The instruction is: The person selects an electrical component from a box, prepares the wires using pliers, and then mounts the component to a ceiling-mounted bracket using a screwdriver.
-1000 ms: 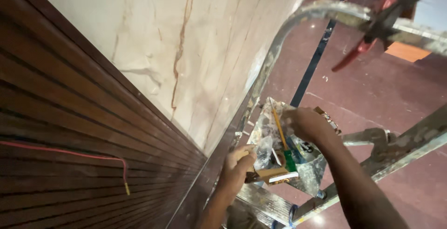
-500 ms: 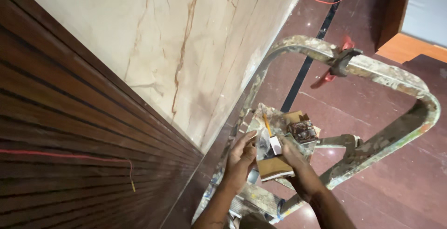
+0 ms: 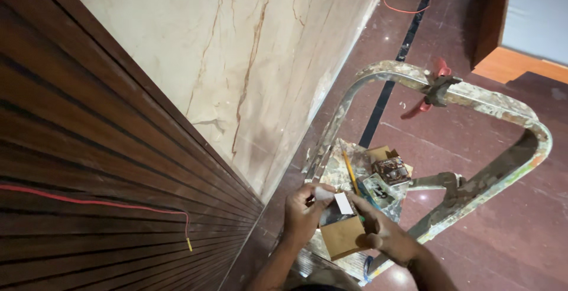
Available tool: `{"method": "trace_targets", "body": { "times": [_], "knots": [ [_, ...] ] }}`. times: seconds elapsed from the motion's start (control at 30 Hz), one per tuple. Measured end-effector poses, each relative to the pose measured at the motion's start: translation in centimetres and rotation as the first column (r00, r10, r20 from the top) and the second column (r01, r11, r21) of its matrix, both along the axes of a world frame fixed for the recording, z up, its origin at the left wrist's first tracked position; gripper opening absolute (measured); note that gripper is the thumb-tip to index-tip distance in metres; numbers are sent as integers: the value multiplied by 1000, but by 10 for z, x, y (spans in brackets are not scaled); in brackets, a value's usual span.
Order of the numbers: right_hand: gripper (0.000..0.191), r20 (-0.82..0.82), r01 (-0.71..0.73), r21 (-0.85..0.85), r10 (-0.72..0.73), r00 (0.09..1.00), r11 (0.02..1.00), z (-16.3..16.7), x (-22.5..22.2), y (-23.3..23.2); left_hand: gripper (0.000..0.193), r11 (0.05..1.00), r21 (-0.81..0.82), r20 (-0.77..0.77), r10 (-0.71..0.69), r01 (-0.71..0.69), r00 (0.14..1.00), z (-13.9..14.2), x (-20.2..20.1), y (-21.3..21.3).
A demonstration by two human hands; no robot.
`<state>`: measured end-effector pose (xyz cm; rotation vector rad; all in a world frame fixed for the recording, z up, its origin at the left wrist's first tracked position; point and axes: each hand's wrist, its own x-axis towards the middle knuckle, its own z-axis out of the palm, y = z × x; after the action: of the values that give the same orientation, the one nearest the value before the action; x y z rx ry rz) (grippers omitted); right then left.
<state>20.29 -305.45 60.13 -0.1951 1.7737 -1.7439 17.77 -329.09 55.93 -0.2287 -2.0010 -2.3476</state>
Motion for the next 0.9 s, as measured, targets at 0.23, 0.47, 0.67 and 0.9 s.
{"method": "trace_targets", "body": {
  "times": [0.23, 0.47, 0.67, 0.9],
  "knots": [
    [85, -91, 347, -155, -363, 927, 925, -62, 23, -20, 37, 780, 619, 298, -122, -94, 947, -31, -5, 11],
    [71, 181, 569, -338, -541, 821, 750, -26, 21, 1, 56, 644, 739, 462, -268, -199, 845, 21, -12, -30],
    [67, 40, 737, 248, -766, 641, 629, 2, -9, -15, 58, 496, 840, 448, -405, -220, 797, 56, -11, -48],
    [69, -103, 718, 420, -757, 646, 555, 11, -56, -47, 47, 647, 762, 353, -399, -13, 846, 61, 2, -49]
  ]
}}
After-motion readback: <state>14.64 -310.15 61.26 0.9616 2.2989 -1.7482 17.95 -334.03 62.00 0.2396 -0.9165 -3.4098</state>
